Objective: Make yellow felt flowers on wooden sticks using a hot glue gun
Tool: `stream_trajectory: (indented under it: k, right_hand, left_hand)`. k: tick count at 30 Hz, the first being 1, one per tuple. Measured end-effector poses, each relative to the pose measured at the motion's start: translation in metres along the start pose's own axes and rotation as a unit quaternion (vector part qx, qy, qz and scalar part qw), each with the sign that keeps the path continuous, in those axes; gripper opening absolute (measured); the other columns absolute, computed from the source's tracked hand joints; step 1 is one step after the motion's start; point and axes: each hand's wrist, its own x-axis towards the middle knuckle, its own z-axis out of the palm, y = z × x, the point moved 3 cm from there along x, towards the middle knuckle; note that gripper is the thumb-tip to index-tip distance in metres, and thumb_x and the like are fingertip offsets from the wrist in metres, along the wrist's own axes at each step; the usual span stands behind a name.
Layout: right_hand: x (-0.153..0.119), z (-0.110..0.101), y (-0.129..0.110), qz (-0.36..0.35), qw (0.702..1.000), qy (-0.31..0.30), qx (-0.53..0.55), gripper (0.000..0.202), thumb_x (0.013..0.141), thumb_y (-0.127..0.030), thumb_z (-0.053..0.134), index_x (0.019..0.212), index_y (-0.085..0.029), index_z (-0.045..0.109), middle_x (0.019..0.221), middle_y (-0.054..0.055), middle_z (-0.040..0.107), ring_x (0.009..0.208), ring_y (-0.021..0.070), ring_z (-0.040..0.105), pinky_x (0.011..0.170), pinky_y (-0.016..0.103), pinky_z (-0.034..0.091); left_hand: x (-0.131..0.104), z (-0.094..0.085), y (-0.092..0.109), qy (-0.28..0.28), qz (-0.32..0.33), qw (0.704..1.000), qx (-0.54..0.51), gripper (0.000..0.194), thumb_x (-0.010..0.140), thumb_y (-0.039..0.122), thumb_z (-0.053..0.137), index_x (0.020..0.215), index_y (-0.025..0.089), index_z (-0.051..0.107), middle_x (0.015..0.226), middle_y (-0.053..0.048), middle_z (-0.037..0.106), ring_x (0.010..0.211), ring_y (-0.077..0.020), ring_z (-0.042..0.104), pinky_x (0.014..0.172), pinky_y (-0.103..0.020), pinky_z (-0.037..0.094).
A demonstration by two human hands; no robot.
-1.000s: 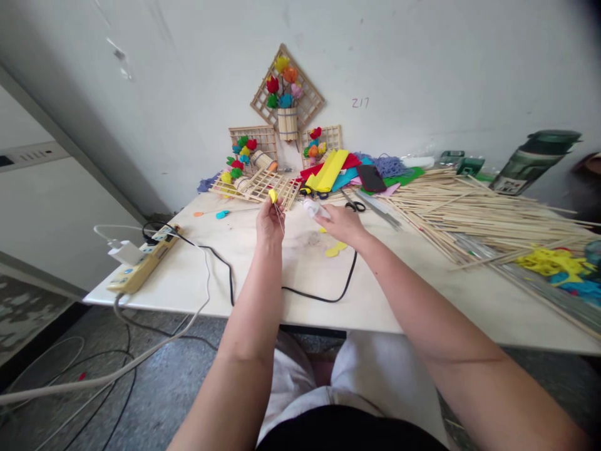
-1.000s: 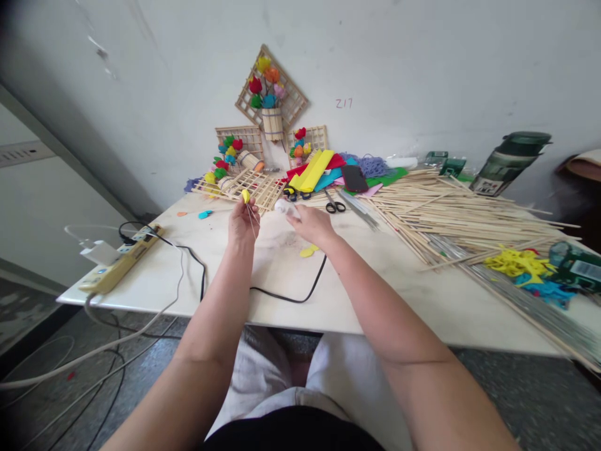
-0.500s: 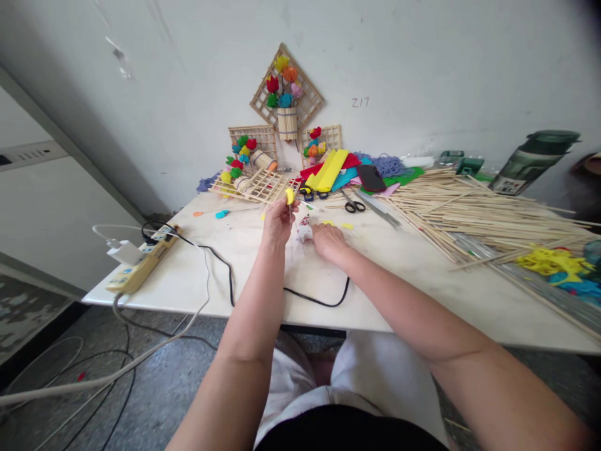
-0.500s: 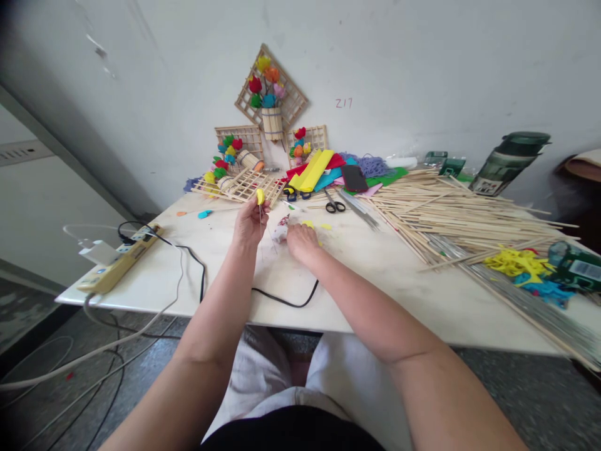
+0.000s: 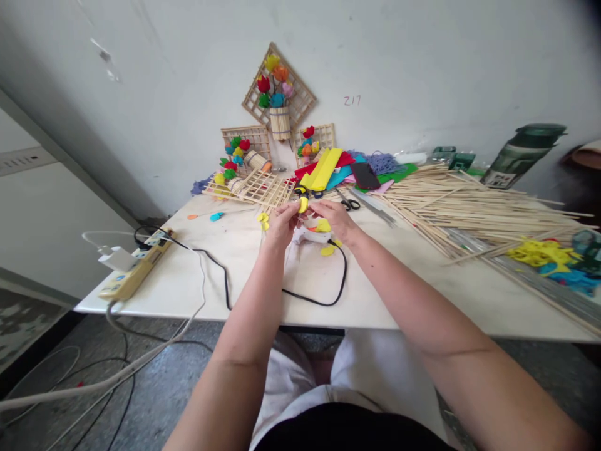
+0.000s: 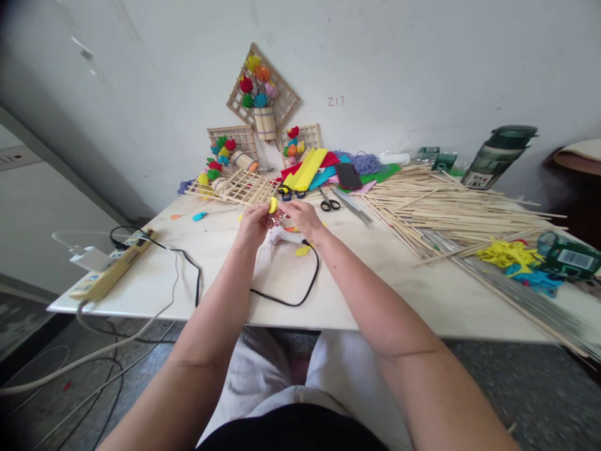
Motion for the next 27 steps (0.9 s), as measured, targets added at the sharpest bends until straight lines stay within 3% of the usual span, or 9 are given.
stream_trajectory:
  k: [4,10,16,27]
  right_hand:
    - [-0.0017,0.0001,-0.0046,0.02,0.994,0.033,0.102,0.026,0.069,-0.043,0.063,0.067,-0.017,0.061,0.065,0.001,0.062,0.067,0.0143,0.055,0.07,0.028,0.044]
    - [-0.0018,-0.0031,-0.0062,0.044,0.99,0.078,0.109,0.011,0.062,-0.027,0.064,0.062,-0.017,0.059,0.059,-0.002,0.059,0.062,0.0121,0.054,0.067,0.027,0.044]
    - [-0.0021,-0.0049,-0.0067,0.058,0.989,0.109,0.079,0.009,0.062,-0.025,0.062,0.06,-0.017,0.059,0.058,-0.002,0.06,0.063,0.013,0.055,0.067,0.027,0.044]
    - [-0.0026,-0.0053,-0.0088,0.043,0.99,0.101,0.084,0.013,0.066,-0.028,0.064,0.061,-0.016,0.061,0.058,-0.001,0.06,0.059,0.0118,0.055,0.064,0.025,0.043]
  left_hand:
    - [-0.0006,0.0033,-0.0037,-0.033,0.009,0.999,0.027,0.032,0.064,0.043,0.075,0.06,0.014,0.062,0.056,-0.003,0.064,0.043,-0.0072,0.05,0.039,-0.02,0.031]
    - [-0.0033,0.0059,-0.0069,-0.05,0.011,0.997,0.05,0.031,0.067,0.044,0.074,0.064,0.013,0.066,0.062,-0.005,0.068,0.046,-0.0076,0.053,0.042,-0.019,0.035]
    - [-0.0052,0.0054,-0.0061,-0.042,-0.009,0.998,0.055,0.031,0.063,0.042,0.077,0.062,0.014,0.064,0.062,-0.006,0.067,0.05,-0.0098,0.057,0.044,-0.02,0.037]
    - [-0.0047,0.0039,-0.0053,-0.025,0.003,0.997,0.073,0.026,0.062,0.036,0.078,0.061,0.015,0.063,0.059,-0.003,0.065,0.052,-0.0093,0.058,0.048,-0.02,0.038]
